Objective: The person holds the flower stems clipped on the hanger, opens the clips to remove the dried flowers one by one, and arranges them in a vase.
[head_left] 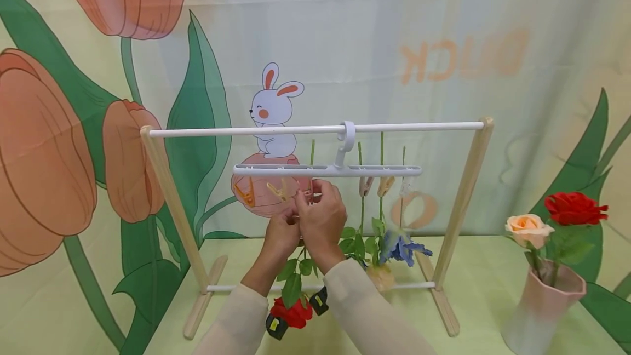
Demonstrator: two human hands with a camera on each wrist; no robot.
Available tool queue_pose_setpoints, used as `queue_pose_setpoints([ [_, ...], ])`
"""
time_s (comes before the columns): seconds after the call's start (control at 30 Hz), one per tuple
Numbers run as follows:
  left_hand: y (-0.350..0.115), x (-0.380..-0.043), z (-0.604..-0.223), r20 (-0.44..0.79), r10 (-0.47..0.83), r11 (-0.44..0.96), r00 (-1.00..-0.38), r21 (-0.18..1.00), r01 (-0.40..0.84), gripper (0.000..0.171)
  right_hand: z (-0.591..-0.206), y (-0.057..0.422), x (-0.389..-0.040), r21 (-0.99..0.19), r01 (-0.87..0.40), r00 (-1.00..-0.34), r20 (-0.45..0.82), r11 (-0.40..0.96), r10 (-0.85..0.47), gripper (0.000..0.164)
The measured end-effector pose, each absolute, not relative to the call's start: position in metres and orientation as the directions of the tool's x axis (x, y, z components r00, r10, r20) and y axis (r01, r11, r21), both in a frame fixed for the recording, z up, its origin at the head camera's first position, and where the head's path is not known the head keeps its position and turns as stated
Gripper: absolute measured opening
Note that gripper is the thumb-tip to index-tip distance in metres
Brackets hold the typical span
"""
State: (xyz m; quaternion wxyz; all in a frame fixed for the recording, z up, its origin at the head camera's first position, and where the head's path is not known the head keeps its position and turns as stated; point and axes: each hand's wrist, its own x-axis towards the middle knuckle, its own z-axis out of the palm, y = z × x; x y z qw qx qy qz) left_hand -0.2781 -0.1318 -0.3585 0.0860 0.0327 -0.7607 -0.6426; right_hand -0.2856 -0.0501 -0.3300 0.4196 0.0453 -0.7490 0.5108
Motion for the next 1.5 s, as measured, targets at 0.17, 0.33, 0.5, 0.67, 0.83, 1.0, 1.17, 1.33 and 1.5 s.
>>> queue_pose_setpoints([
  [0.17,-0.134,-0.277,-0.363,0.087,-0.152,0.232,-0.985,0.971,0.05,0.02,-0.33,-0.05,-0.284,-0.735,-0.496,-0.666,0.664,0.463,0.341,0.029],
  [0.33,-0.136,-0.275,-0.367,0.085,-0.142,0.322,-0.986,0.946,0.035,0.018,-0.331,-0.049,-0.283,-0.73,-0.493,-0.665,0.667,0.474,0.335,0.031],
  [0.5,-0.141,-0.273,-0.373,0.096,-0.119,0.437,-0.988,0.899,0.035,0.017,-0.332,-0.048,-0.283,-0.717,-0.497,-0.655,0.679,0.488,0.33,0.031],
  [0.67,-0.146,-0.27,-0.381,0.152,-0.092,0.556,-0.984,0.828,0.076,0.013,-0.334,-0.048,-0.284,-0.71,-0.499,-0.649,0.686,0.497,0.328,0.029],
  [0.83,-0.148,-0.267,-0.387,0.178,-0.069,0.597,-0.982,0.795,0.102,0.012,-0.334,-0.048,-0.283,-0.704,-0.503,-0.64,0.693,0.501,0.331,0.028],
  [1.0,-0.148,-0.263,-0.392,0.158,-0.058,0.612,-0.986,0.786,0.09,0.012,-0.336,-0.046,-0.282,-0.682,-0.518,-0.618,0.715,0.516,0.326,0.026],
  [1.17,-0.15,-0.263,-0.396,0.146,-0.057,0.615,-0.988,0.785,0.08,0.012,-0.337,-0.045,-0.281,-0.657,-0.532,-0.588,0.74,0.535,0.325,0.026],
  [1.33,-0.15,-0.262,-0.395,0.183,-0.045,0.625,-0.982,0.772,0.116,0.011,-0.34,-0.043,-0.278,-0.654,-0.53,-0.582,0.743,0.539,0.33,0.028],
  [1.5,-0.15,-0.261,-0.395,0.245,-0.031,0.664,-0.969,0.73,0.164,0.006,-0.345,-0.036,-0.273,-0.639,-0.54,-0.576,0.755,0.549,0.313,0.028],
])
